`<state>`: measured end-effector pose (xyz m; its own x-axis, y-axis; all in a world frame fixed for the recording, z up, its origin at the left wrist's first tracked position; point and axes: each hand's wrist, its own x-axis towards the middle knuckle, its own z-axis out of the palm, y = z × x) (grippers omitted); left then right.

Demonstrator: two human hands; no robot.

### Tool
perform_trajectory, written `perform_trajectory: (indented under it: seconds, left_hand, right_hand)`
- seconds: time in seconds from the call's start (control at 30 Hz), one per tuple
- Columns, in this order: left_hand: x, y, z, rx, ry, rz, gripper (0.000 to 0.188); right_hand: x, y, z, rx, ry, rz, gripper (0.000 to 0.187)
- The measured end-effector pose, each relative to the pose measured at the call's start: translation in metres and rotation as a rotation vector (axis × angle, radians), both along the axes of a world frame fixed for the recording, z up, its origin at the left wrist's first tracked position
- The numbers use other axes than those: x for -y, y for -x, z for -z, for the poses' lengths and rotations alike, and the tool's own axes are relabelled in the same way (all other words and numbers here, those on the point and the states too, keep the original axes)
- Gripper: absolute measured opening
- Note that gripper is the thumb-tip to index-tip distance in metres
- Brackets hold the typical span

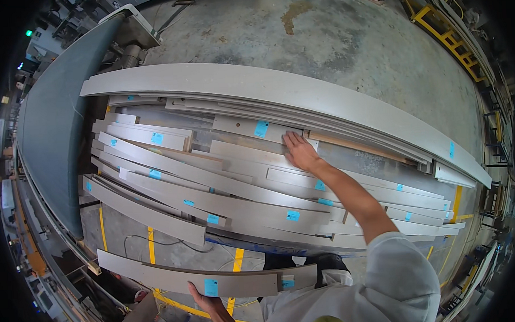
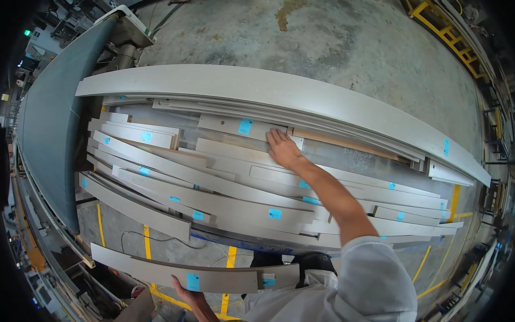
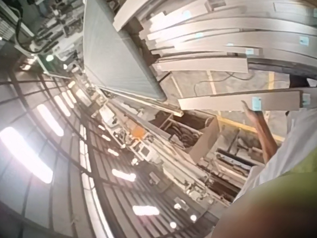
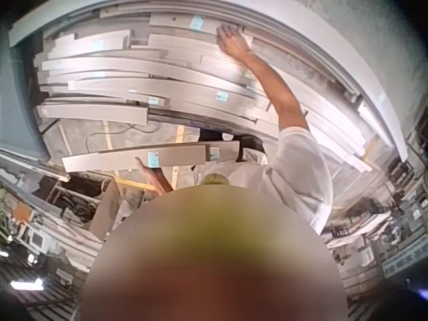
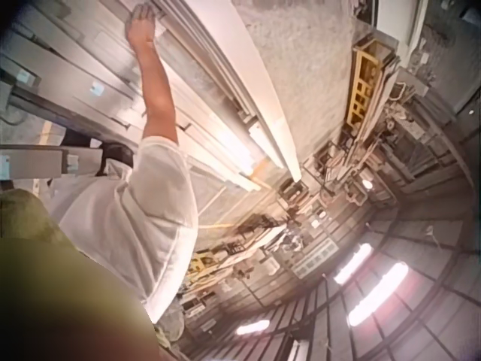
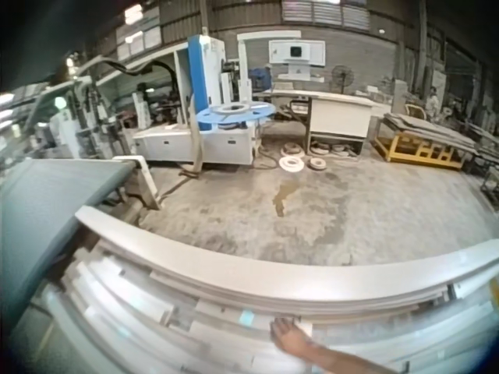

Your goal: Handling, sorting, and stacking wood laminate strips and panels on a production floor assembly line.

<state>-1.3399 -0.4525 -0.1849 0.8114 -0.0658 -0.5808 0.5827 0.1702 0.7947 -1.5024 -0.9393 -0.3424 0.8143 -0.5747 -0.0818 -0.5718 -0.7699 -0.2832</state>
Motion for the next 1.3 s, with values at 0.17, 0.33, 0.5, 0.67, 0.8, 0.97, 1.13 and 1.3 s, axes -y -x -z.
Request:
perform_trajectory:
  seconds: [0.17, 0.33, 0.5, 0.67, 0.8, 0.97, 1.13, 1.3]
  left_hand:
    - [-0.009, -0.003, 0.001, 0.015, -0.008, -0.011, 0.047]
    - [-0.014, -0.008, 0.003, 0.008, -0.003, -0.029, 0.046]
    - [-0.012, -0.009, 0.001, 0.021, -0.014, -0.001, 0.045]
    - [-0.018, -0.013, 0.004, 0.022, -0.016, -0.018, 0.046]
    - [-0.019, -0.014, 0.005, 0.007, -0.01, -0.032, 0.046]
    - [-0.009, -0.016, 0.001, 0.021, -0.014, -0.004, 0.047]
    - [-0.008, -0.016, -0.006, 0.043, -0.033, -0.027, 0.046]
    - [-0.012, -0.019, 0.0, 0.008, -0.006, -0.034, 0.049]
  right_hand:
    - [-0.009, -0.043, 0.019, 0.028, 0.028, 0.356, 0.074]
    - [-0.001, -0.043, 0.008, -0.004, -0.006, 0.346, 0.08]
    - [0.004, -0.043, 0.009, -0.099, -0.025, 0.294, 0.074]
    - [0.011, -0.048, 0.002, -0.178, -0.055, 0.235, 0.072]
    - [0.019, -0.044, -0.005, -0.135, -0.196, 0.23, 0.066]
    - [0.003, -0.041, 0.002, -0.124, -0.117, 0.278, 0.066]
    - [0.002, -0.053, -0.016, -0.159, -0.145, 0.284, 0.067]
    - [-0.006, -0.054, -0.014, 0.005, -0.187, 0.47, 0.053]
